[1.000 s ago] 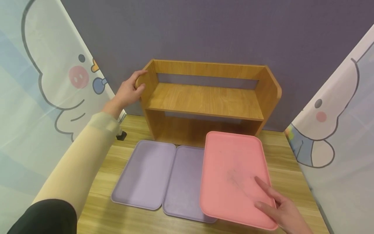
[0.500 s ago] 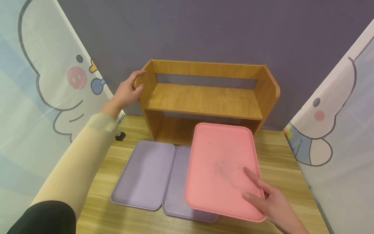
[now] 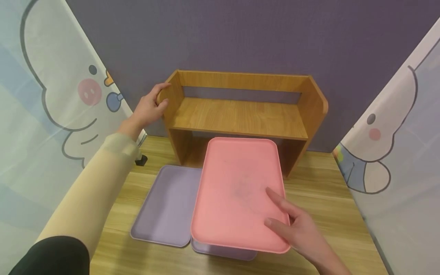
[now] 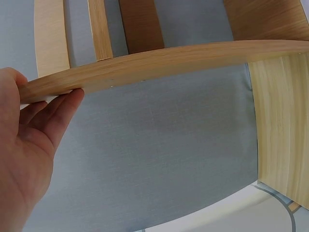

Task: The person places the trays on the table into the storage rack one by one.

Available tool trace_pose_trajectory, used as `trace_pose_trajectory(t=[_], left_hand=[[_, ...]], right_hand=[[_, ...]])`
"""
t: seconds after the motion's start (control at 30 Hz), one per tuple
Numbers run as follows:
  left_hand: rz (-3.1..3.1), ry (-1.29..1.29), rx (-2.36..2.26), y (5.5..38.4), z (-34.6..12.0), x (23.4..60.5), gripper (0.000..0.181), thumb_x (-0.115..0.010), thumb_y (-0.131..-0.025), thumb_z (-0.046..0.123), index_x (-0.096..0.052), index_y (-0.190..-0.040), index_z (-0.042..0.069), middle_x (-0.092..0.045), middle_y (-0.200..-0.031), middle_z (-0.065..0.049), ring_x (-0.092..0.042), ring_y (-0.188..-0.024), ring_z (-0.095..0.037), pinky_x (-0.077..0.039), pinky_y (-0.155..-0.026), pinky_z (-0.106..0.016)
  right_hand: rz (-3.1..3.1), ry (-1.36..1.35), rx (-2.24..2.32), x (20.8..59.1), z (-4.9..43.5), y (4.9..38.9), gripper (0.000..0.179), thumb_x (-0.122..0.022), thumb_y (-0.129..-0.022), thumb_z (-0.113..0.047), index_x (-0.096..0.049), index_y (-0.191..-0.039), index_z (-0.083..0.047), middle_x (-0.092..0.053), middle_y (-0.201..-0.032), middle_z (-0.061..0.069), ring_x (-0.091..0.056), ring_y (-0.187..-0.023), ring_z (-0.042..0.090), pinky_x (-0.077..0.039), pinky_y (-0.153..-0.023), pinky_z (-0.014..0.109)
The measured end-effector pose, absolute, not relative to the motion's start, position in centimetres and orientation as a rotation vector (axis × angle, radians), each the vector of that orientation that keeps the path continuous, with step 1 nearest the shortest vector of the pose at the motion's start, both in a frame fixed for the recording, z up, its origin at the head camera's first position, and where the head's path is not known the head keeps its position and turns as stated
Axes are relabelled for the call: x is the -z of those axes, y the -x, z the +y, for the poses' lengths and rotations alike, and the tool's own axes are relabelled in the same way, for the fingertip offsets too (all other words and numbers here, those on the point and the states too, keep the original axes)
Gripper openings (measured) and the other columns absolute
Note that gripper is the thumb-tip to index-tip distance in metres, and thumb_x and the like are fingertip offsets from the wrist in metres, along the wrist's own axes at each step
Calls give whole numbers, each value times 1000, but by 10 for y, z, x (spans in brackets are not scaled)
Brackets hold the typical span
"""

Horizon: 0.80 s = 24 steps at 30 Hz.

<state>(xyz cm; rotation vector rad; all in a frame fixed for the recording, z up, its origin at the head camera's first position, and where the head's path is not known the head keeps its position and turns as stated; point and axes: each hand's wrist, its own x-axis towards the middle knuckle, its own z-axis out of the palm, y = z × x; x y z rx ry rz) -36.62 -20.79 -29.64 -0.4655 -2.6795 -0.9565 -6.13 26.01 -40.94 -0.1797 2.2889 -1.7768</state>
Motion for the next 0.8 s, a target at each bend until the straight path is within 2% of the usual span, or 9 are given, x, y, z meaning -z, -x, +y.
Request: trace_pose_trajectory(t=[0.07,0.13,0.23,0.27,0.37,0.5,0.6,0.73,0.8], left_hand=[[-2684,464,961,367,-208,297,57,-48,-113,30,-37,-169,37,-47,-60,2,-48,-54,-18,-43,-55,-35],[-2686,464,958,367,-208,296,57,-48,-113,30,-37,-169,37,-48,-60,2,-50,-54,-18,-44,-56,-36],[-2687,464,951,367,-208,297,57,-48,-113,31,-37,-169,37,-51,-60,2,-52,-55,-19,-45,-57,-36],[-2685,465,947,367,-208,297,57,-48,-113,30,-38,-169,37,-51,-60,2,-52,-54,-18,-45,-57,-36],[-2681,468,932,367,-208,297,57,-48,-113,29,-38,-169,37,-49,-57,4,-51,-53,-17,-45,-58,-37],[-2674,469,921,367,-207,296,57,-49,-113,28,-39,-168,36,-46,-56,5,-49,-52,-17,-46,-59,-37],[-2675,471,922,366,-207,296,57,-49,-113,28,-39,-168,35,-48,-57,4,-50,-52,-17,-46,-60,-38],[-2679,472,933,366,-208,297,58,-49,-113,29,-38,-169,35,-51,-58,1,-52,-53,-18,-47,-59,-38],[-2673,472,936,366,-208,298,58,-49,-113,29,-38,-169,35,-52,-59,0,-53,-53,-19,-47,-59,-38]], right_hand=[[2310,218,1768,404,253,63,73,-74,-106,-13,-44,-170,-29,-35,-176,3,-81,-96,21,-66,-77,36],[2317,249,1767,397,247,66,72,-74,-105,-13,-45,-169,-30,-33,-176,13,-81,-92,22,-66,-77,35],[2357,300,1742,388,238,71,71,-75,-105,-14,-47,-168,-31,-36,-175,14,-79,-105,15,-65,-81,32],[2341,310,1751,385,236,74,71,-75,-105,-14,-47,-168,-30,-37,-174,15,-80,-103,17,-66,-81,32],[2335,349,1753,378,227,84,71,-76,-104,-16,-47,-168,-29,-37,-175,14,-75,-117,8,-65,-85,29],[2276,376,1797,372,217,101,72,-76,-104,-15,-46,-169,-25,-35,-177,14,-77,-110,12,-66,-81,32],[2216,371,1831,370,208,117,73,-76,-104,-14,-44,-170,-20,-38,-175,15,-80,-98,18,-66,-77,34],[2204,372,1829,368,198,141,75,-77,-103,-15,-42,-170,-15,-48,-168,19,-80,-90,15,-65,-76,31],[2243,383,1796,367,193,154,76,-78,-103,-18,-42,-170,-13,-49,-168,19,-78,-92,8,-64,-76,28]])
